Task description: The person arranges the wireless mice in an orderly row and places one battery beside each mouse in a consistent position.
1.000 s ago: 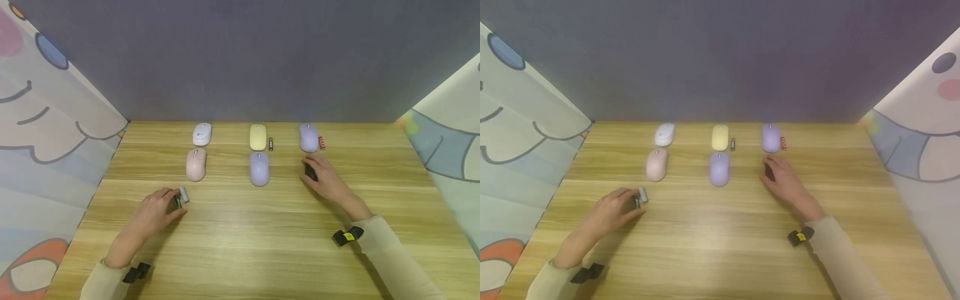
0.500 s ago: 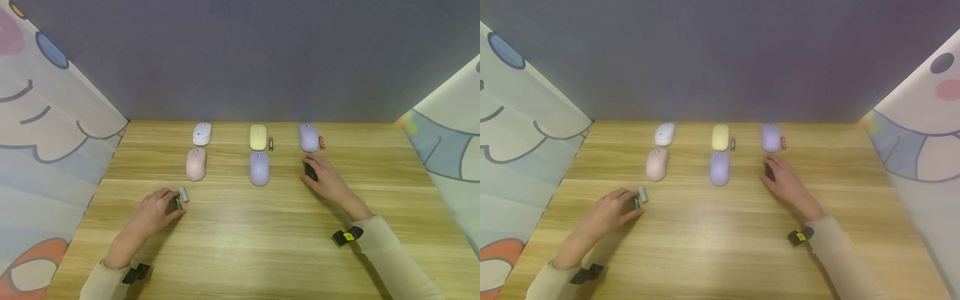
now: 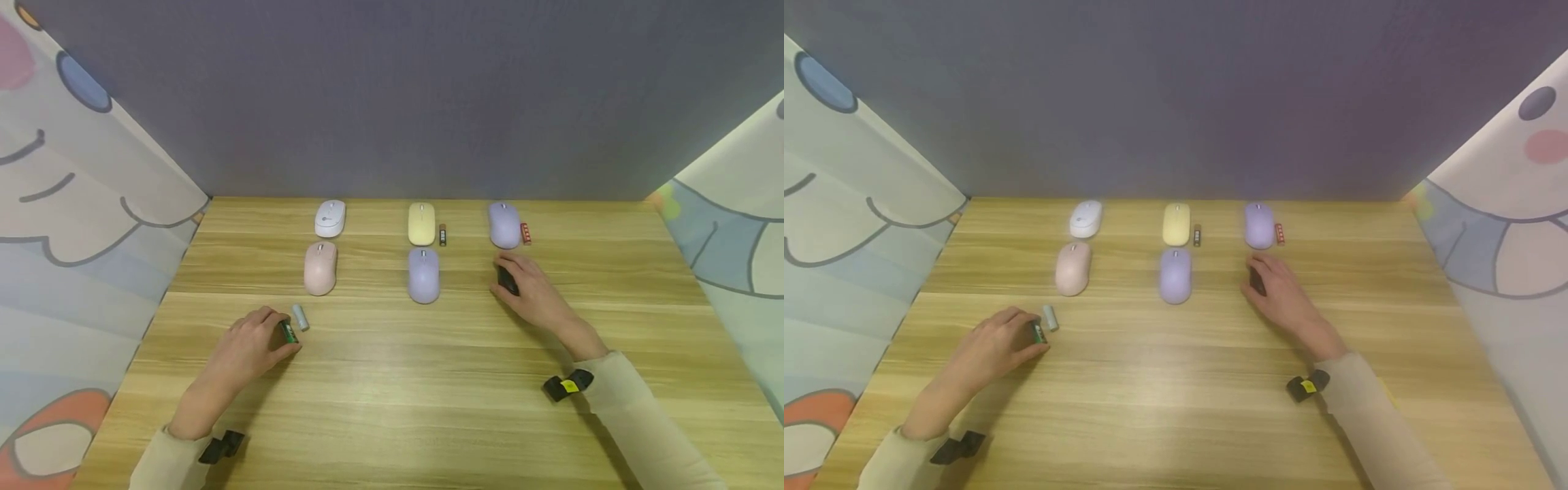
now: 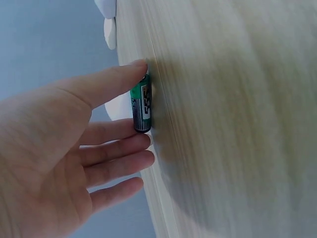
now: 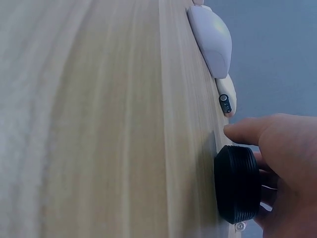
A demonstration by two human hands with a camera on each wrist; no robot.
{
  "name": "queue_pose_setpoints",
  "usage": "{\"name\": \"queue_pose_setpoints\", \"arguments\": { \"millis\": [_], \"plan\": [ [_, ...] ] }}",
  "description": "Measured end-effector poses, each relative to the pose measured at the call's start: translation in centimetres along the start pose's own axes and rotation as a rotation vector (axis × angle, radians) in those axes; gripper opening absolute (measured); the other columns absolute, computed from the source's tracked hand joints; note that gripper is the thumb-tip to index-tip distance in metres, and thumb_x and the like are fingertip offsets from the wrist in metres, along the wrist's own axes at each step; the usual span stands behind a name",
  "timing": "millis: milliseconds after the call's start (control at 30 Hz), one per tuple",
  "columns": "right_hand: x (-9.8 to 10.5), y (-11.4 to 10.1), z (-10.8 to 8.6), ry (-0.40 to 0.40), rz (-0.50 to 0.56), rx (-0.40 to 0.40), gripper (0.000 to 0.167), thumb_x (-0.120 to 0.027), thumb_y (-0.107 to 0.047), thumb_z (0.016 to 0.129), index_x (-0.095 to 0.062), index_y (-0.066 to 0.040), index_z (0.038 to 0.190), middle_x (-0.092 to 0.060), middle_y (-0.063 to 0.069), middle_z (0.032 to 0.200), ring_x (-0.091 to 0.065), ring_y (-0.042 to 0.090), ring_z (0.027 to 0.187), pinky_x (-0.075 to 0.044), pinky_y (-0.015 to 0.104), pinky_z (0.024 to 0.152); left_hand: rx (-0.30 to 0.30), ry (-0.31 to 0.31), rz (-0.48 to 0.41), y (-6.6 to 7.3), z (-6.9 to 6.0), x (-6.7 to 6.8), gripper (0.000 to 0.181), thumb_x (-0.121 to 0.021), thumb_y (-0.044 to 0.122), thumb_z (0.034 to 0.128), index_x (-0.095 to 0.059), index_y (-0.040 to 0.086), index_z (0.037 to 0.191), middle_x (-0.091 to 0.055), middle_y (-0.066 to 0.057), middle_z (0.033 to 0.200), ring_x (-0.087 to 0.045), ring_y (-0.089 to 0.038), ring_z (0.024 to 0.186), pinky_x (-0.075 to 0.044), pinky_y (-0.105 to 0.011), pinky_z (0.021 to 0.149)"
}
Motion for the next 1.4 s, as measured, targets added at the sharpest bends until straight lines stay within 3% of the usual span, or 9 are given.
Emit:
{"name": "queue_pose_setpoints", "arguments": {
  "millis": [333,667,833,1000,1400],
  "plan": [
    [-0.1,0.3,0.0,-0.008,-0.001,-0.001,0.053,-0.071,-0.015,0.099,-0.051,0.01,0.142,-0.046,0.031,0.15,-0.041,0.051,0.139,-0.035,0.068,0.115,-0.023,0.023,-0.001,0.0,0.3,0.3,0.052,-0.091,0.03,0.0783,-0.07,-0.007,0.109,-0.07,-0.02,0.103,-0.07,-0.04,0.095,-0.061,-0.057,0.084],
    [-0.1,0.2,0.1,0.019,-0.01,0.023,0.053,-0.072,-0.013,0.098,-0.053,0.01,0.141,-0.048,0.031,0.148,-0.043,0.051,0.138,-0.036,0.068,0.114,-0.076,0.134,0.016,0.0,1.6,2.6,0.058,-0.093,0.029,0.0743,-0.069,-0.011,0.108,-0.071,-0.025,0.102,-0.071,-0.043,0.093,-0.061,-0.057,0.083],
    [-0.1,0.2,0.0,0.017,-0.009,0.023,0.052,-0.071,-0.014,0.098,-0.053,0.01,0.141,-0.048,0.031,0.148,-0.043,0.051,0.138,-0.035,0.067,0.115,-0.107,0.201,0.027,0.4,3.0,4.1,0.057,-0.092,0.028,0.0739,-0.069,-0.01,0.109,-0.071,-0.025,0.102,-0.071,-0.045,0.087,-0.062,-0.058,0.075],
    [-0.1,0.2,-0.1,0.017,-0.005,0.021,0.052,-0.071,-0.014,0.099,-0.052,0.01,0.141,-0.048,0.031,0.148,-0.042,0.05,0.138,-0.035,0.067,0.115,-0.185,0.245,0.021,1.0,4.8,5.2,0.057,-0.094,0.024,0.0722,-0.068,-0.011,0.109,-0.07,-0.025,0.101,-0.071,-0.042,0.085,-0.062,-0.055,0.071],
    [-0.2,0.2,-0.1,0.045,-0.001,0.023,0.052,-0.072,-0.011,0.097,-0.053,0.01,0.14,-0.049,0.03,0.147,-0.042,0.05,0.138,-0.035,0.067,0.115,-0.306,0.193,0.038,1.5,10.1,6.0,0.05,-0.089,0.02,0.0812,-0.067,-0.012,0.113,-0.068,-0.02,0.103,-0.068,-0.033,0.081,-0.061,-0.046,0.068]
  ]
}}
Point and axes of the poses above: each hand's wrist, its own z-axis towards the middle knuckle, its own x-axis out of the back of the hand, y = z × x, the point moved 7 cm from there along z, towards the middle knuckle
